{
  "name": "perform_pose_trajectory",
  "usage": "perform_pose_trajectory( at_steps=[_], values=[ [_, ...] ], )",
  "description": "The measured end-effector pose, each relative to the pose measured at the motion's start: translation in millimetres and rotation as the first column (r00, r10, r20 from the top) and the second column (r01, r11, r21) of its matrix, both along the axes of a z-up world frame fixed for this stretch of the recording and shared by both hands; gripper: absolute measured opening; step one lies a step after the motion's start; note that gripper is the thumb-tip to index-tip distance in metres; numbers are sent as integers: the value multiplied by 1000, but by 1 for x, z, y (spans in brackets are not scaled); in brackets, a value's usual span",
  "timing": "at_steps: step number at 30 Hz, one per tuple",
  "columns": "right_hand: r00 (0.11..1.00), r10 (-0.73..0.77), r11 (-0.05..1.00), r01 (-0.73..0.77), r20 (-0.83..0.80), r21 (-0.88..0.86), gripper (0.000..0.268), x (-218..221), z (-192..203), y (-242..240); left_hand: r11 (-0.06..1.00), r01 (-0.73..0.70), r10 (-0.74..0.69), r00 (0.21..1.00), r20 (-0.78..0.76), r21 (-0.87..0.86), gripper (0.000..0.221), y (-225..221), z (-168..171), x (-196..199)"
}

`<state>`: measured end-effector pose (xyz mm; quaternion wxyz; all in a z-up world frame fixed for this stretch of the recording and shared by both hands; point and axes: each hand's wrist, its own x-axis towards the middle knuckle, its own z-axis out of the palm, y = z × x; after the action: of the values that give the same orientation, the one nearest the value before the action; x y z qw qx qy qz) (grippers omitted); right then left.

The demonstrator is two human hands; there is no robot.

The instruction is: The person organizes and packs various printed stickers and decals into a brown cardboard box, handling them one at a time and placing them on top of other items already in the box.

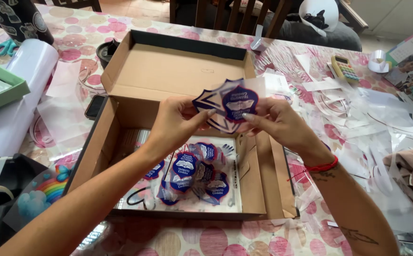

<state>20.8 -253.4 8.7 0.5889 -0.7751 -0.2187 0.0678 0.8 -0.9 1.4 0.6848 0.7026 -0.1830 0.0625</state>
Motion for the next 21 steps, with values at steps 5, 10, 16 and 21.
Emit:
perform_pose_trajectory(
  at_steps=[5,10,16,21],
  values=[
    [999,-28,999,30,38,-45,28,-11,12,14,998,-40,37,998,59,45,3,-7,6,-8],
    [998,-54,998,54,13,-27,28,2,-16,-3,986,-131,109,975,193,107,15,-6,-12,1],
    [989,-144,987,141,-35,-74,26,-2,-6,0,984,-163,139,957,255,76,12,-6,-26,6],
    [989,-146,977,145,1,-155,16,-3,-8,-1,997,23,-38,975,221,71,26,-1,-10,-8]
  ],
)
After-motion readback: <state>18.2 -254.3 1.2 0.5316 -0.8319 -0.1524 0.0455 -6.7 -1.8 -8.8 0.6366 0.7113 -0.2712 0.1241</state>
